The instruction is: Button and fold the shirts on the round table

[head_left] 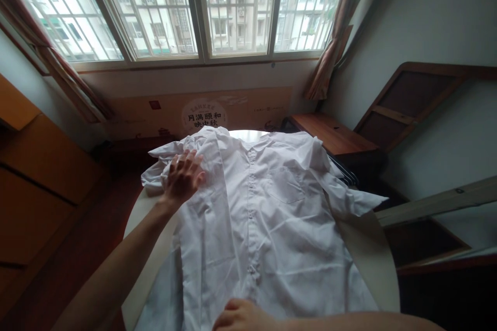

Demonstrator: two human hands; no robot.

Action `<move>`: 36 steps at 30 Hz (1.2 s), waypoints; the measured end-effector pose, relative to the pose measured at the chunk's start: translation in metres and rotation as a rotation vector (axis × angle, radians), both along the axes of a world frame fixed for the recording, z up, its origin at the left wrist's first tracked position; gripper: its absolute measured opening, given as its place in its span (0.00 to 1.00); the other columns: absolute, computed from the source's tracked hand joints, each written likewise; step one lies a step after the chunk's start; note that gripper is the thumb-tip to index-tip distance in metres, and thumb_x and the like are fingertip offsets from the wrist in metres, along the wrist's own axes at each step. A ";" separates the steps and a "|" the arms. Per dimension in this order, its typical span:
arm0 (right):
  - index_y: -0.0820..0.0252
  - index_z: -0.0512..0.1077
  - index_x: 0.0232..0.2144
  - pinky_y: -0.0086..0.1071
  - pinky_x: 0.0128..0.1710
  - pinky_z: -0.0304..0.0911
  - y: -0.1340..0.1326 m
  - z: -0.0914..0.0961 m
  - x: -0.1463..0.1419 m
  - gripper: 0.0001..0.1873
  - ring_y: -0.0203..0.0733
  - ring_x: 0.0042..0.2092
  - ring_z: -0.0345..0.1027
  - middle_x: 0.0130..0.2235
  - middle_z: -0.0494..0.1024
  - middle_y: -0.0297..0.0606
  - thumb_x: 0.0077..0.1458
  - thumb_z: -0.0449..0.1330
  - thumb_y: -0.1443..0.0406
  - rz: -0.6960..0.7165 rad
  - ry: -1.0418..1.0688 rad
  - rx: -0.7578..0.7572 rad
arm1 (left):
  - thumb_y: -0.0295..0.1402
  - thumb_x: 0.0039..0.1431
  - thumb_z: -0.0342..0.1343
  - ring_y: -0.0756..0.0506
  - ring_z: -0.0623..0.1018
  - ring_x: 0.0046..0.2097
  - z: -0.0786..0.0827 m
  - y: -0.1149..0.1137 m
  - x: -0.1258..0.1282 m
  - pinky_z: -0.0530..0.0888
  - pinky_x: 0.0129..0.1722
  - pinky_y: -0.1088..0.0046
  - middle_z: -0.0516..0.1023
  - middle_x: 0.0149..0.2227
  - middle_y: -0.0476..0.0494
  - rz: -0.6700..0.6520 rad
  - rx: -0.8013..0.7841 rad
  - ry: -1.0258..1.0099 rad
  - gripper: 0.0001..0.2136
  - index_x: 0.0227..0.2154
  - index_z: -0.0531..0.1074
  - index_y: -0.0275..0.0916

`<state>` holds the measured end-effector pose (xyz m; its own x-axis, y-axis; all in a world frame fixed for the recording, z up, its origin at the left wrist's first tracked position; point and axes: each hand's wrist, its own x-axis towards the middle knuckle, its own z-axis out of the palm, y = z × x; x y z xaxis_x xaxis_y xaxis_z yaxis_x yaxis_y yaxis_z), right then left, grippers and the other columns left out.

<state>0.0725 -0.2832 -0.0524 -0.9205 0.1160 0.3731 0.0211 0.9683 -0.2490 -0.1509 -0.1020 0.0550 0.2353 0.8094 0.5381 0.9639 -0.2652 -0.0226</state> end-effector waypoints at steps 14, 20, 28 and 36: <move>0.53 0.65 0.53 0.27 0.55 0.59 0.019 0.025 0.015 0.17 0.34 0.55 0.65 0.55 0.73 0.34 0.65 0.48 0.60 0.005 -0.061 -0.019 | 0.45 0.61 0.45 0.34 0.52 0.66 -0.050 0.060 0.014 0.40 0.64 0.51 0.59 0.63 0.31 -0.083 -0.195 0.198 0.28 0.59 0.63 0.33; 0.60 0.60 0.58 0.47 0.57 0.56 0.111 0.102 0.165 0.29 0.51 0.61 0.57 0.58 0.66 0.50 0.56 0.57 0.56 -1.154 0.375 -0.038 | 0.43 0.61 0.47 0.33 0.54 0.66 -0.050 0.055 0.023 0.42 0.64 0.51 0.60 0.62 0.28 -0.069 -0.161 0.133 0.26 0.57 0.65 0.31; 0.58 0.76 0.36 0.39 0.38 0.62 0.154 0.121 0.301 0.13 0.55 0.41 0.73 0.35 0.80 0.43 0.49 0.59 0.58 -1.633 -0.432 -0.364 | 0.37 0.57 0.52 0.34 0.57 0.64 -0.033 0.039 0.079 0.51 0.63 0.53 0.63 0.60 0.33 -0.187 -0.155 -0.280 0.19 0.50 0.70 0.37; 0.60 0.72 0.48 0.34 0.39 0.65 0.109 0.175 0.170 0.20 0.44 0.39 0.73 0.41 0.78 0.44 0.51 0.62 0.65 -1.047 0.039 -0.124 | 0.57 0.54 0.49 0.39 0.77 0.44 -0.009 -0.028 0.194 0.72 0.43 0.62 0.76 0.43 0.34 -0.682 -1.342 -1.637 0.30 0.46 0.72 0.34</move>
<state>0.2429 -0.1741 0.1223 -0.3269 0.8852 0.3310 0.8215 0.4393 -0.3635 0.0428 -0.1297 0.0461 0.6151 0.7773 -0.1324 -0.2691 0.3648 0.8913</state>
